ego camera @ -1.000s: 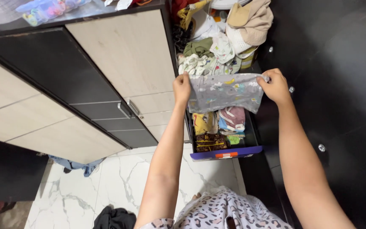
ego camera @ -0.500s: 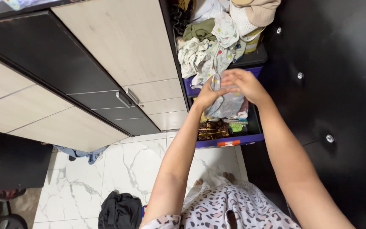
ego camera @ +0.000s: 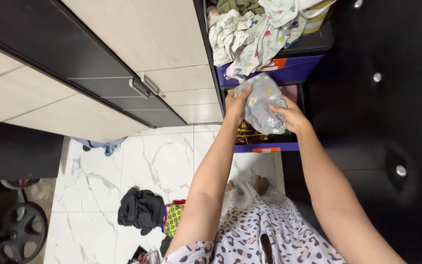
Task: Folding various pieces of clothing and placing them into a storage drawer.
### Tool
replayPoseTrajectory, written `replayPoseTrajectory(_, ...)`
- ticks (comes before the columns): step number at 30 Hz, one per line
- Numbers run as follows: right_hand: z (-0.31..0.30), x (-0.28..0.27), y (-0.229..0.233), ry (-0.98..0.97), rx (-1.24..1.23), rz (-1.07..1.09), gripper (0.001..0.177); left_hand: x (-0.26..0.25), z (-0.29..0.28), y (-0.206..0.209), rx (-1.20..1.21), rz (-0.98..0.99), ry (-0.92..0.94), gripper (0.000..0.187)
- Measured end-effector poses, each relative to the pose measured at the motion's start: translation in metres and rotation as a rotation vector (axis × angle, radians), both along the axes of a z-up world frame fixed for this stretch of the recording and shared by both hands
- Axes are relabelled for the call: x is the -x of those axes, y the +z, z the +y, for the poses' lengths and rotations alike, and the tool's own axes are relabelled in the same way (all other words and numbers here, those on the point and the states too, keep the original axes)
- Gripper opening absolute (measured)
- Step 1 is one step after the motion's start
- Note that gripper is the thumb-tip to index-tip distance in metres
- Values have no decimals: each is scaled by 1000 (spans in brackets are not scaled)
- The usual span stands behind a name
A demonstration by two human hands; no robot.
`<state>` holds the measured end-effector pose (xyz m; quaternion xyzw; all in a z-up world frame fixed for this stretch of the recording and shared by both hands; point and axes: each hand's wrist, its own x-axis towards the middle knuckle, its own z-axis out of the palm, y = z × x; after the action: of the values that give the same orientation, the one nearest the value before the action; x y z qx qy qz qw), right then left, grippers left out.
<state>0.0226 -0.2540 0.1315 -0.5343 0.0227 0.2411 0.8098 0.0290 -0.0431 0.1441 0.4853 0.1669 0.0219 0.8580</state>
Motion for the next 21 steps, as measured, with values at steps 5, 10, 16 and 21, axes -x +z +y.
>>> replayPoseTrajectory(5,-2,-43,-62,112,465,-195,57,10,7,-140,-385,396,281,63)
replayPoseTrajectory(10,5,-74,-152,232,858,-430,57,42,-3,-260,-493,434,417,54)
replayPoseTrajectory(16,25,-58,-245,392,971,-467,55,78,-28,-331,-483,479,513,48)
replayPoseTrajectory(21,36,-30,-251,311,1122,-579,68,81,-54,-274,-1234,698,522,57)
